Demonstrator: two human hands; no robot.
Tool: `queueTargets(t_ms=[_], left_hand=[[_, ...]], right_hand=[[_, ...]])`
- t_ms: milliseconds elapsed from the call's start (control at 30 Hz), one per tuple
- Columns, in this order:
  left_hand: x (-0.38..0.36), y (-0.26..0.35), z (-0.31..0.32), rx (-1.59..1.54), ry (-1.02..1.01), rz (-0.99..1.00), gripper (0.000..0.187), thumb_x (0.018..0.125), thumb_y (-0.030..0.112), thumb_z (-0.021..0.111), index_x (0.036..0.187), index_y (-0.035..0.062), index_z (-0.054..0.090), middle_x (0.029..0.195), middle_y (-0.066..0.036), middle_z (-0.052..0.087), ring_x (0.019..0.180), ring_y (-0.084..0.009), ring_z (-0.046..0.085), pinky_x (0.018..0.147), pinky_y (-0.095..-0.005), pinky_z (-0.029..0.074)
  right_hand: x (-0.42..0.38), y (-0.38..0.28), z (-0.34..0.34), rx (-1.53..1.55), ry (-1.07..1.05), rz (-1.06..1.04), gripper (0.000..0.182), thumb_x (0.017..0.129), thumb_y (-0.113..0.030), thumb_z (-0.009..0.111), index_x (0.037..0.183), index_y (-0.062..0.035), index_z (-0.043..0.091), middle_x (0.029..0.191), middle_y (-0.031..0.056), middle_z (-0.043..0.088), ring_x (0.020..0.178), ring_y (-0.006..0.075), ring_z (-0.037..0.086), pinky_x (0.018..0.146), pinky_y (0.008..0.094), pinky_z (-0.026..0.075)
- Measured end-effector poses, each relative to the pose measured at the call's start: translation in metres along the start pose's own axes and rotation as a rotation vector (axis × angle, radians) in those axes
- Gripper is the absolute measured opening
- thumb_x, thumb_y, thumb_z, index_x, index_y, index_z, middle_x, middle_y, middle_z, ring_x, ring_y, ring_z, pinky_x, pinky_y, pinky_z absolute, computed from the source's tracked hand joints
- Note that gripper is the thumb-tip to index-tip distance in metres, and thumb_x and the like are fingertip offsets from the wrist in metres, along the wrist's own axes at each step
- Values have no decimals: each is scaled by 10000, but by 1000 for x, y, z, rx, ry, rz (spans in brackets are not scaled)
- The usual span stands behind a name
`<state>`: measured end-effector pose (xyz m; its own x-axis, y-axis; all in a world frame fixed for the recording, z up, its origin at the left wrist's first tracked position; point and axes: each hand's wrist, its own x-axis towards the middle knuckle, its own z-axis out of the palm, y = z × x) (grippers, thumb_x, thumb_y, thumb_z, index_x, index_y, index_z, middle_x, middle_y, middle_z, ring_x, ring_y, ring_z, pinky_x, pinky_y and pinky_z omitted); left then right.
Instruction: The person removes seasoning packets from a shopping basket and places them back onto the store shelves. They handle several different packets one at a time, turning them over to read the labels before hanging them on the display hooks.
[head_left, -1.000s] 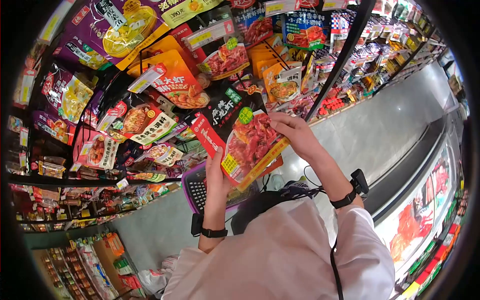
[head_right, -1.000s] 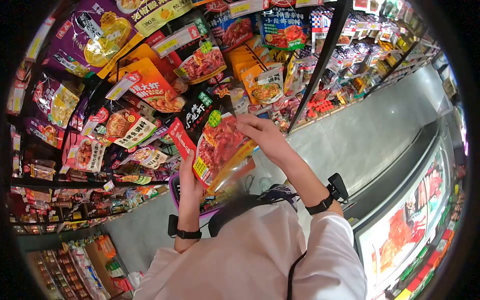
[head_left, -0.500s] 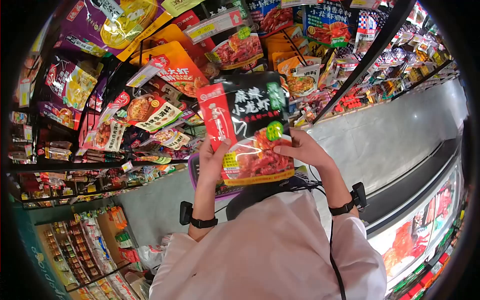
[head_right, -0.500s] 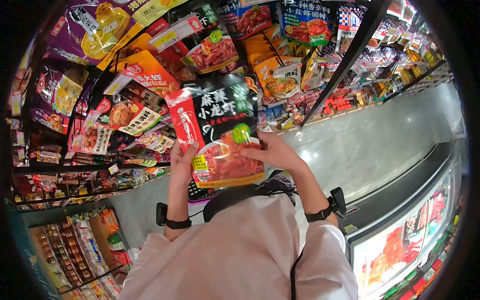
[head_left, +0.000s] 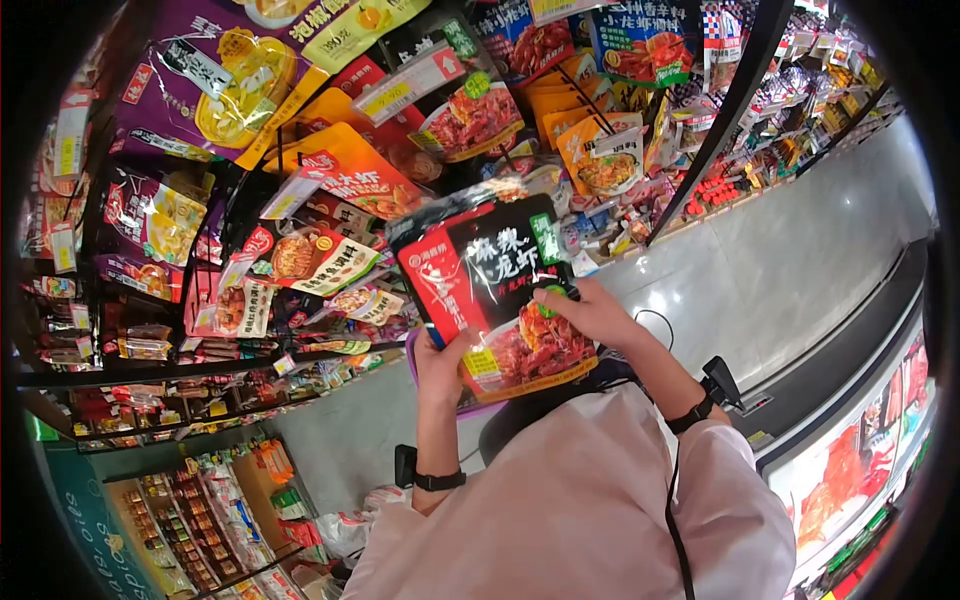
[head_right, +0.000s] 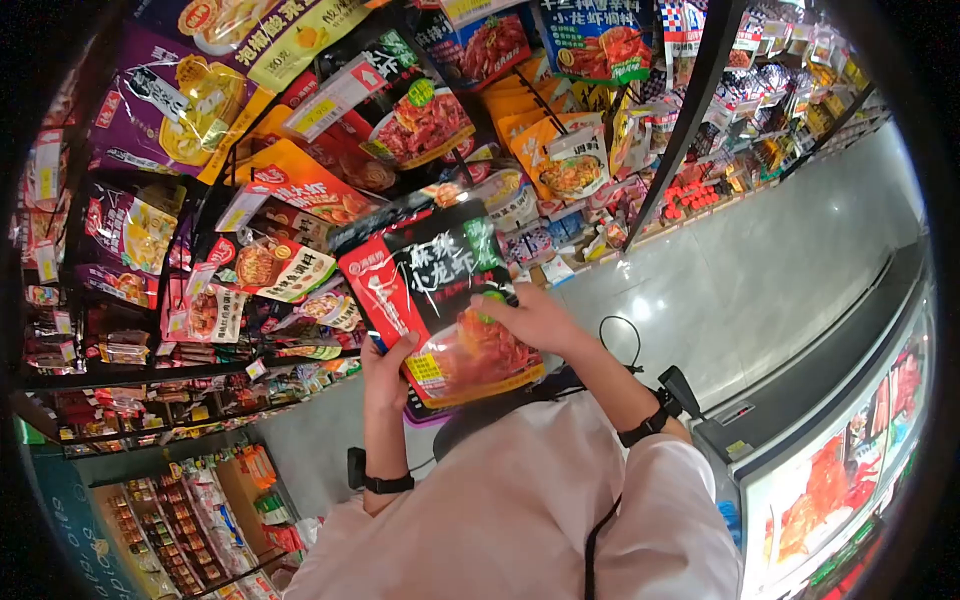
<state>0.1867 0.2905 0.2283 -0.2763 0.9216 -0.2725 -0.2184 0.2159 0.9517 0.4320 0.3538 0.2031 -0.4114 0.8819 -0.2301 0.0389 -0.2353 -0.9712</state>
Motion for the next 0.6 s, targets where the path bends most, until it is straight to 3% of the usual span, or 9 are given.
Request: queueTargets(t_ms=[33,133,200,233,367,467,500,600], left_hand=[[-4,0,0,-30,38,-18,317,824,-59,722,1118,23,636,1035,-59,705,897,-126,665,788,-278,525],[-8,-8,-3,-147,109,-43,228,872,45,728,1085,45,645,1020,-41,706,862,-122,661,752,-274,519],[-9,-18,-9,-200,175,-84,194,896,92,722,1071,61,646,981,-13,701,800,-95,642,703,-259,502],[-10,-22,-8,-163,226,-94,135,922,161,711,1023,85,661,867,35,665,699,-52,571,611,-230,436],[-19,-31,0,-59,200,-132,133,958,228,674,908,105,676,743,83,594,596,-26,481,535,-209,364],[-20,-39,1,-47,136,-160,174,977,262,647,918,101,679,723,85,580,561,-24,452,519,-213,347],[-19,-40,3,-38,97,-151,217,994,280,613,953,75,673,792,44,633,636,-51,547,574,-230,429],[-12,-43,10,-230,-8,-115,264,1044,259,503,1166,57,623,1086,-62,700,942,-166,688,820,-319,552]], right_hand=[[0,3,2,-55,-1,5,432,942,-431,623,1069,-20,666,841,107,689,784,189,615,756,358,480],[-5,-15,3,-142,-36,30,424,962,-424,594,1050,-13,656,796,99,668,728,180,584,702,355,468],[-6,-13,3,-71,-37,-30,365,984,-376,595,986,-13,631,749,50,604,729,135,532,717,326,458],[-7,-13,1,-74,-35,-37,364,989,-372,589,986,-10,628,743,43,594,728,131,526,712,321,455],[-11,-3,-11,-88,-8,-110,346,1001,-348,575,986,-5,620,724,13,562,702,109,496,675,304,439],[-25,-17,-31,-155,5,-40,342,991,-334,585,949,6,592,680,57,536,653,149,477,627,326,430],[-26,-9,-36,-98,51,-85,343,988,-332,591,931,6,590,665,62,534,644,156,474,617,338,424],[-33,-16,-55,-142,237,-198,343,983,-327,600,922,11,592,683,67,546,658,152,473,628,335,421]])
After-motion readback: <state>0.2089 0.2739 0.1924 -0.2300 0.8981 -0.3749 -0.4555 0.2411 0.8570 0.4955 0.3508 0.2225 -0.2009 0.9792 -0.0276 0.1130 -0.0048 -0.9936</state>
